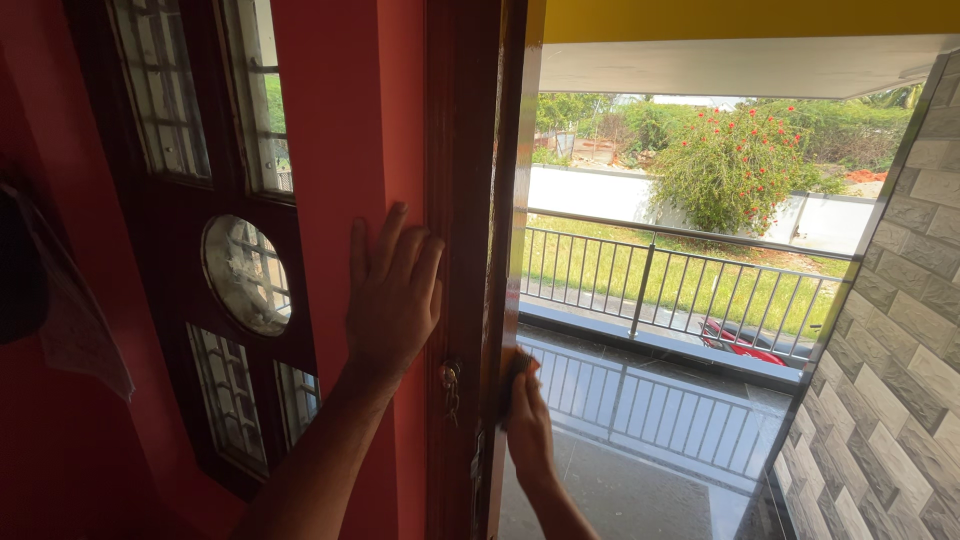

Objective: The person wets a cloth in a bucket, then wipes the wooden door frame and the door surface with the cloth. The person cleans the lower frame, side edges, and the main door panels.

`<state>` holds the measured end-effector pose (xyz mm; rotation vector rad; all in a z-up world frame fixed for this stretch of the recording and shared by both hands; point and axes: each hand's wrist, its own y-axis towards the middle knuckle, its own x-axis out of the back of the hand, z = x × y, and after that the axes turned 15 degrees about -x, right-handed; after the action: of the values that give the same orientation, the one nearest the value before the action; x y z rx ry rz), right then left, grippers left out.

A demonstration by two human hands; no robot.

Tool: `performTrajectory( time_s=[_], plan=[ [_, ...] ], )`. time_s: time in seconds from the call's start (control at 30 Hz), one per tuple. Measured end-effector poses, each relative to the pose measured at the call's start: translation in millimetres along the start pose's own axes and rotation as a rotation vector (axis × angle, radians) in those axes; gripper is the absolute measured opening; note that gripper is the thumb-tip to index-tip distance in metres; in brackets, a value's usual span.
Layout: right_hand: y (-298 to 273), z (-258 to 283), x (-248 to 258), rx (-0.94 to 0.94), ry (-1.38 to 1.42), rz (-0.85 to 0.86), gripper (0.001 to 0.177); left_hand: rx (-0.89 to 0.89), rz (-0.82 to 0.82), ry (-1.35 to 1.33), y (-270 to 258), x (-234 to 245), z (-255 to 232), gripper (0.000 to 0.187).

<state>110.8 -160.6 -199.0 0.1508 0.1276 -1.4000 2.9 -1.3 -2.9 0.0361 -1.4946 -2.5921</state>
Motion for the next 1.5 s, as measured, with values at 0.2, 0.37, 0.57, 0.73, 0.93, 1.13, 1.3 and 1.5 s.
performTrajectory(
  time_s=[0.2, 0.37, 0.57, 0.73, 0.93, 1.13, 1.3, 1.5],
  plan=[
    [-39, 151, -34, 0.636, -0.223, -0.018, 0.053, 0.013, 0.027, -0.033, 2, 4, -1, 0.030],
    [-60, 144, -47, 0.975, -0.440, -0.112, 0.050, 0.015, 0.031, -0.046, 2, 5, -1, 0.029],
    [-58, 141, -46, 1.052, -0.526, -0.212, 0.038, 0.005, 0.022, -0.043, 2, 3, 0, 0.028],
    [-59, 161, -45, 1.001, -0.485, -0.166, 0.036, 0.002, 0.016, -0.039, 2, 1, 1, 0.027],
    [-62, 142, -43, 1.034, -0.543, -0.259, 0.037, 0.006, -0.004, -0.042, 0, 0, 0, 0.020],
    [-66, 117, -32, 1.006, -0.574, -0.222, 0.040, 0.009, -0.015, -0.048, 0, 0, 0, 0.019],
    [-68, 97, -25, 0.987, -0.601, -0.202, 0.039, -0.004, -0.007, -0.040, 0, 1, 1, 0.021],
    [-65, 67, -9, 1.065, -0.684, -0.196, 0.041, 0.010, 0.019, -0.026, 1, 3, -1, 0.020]
  ],
)
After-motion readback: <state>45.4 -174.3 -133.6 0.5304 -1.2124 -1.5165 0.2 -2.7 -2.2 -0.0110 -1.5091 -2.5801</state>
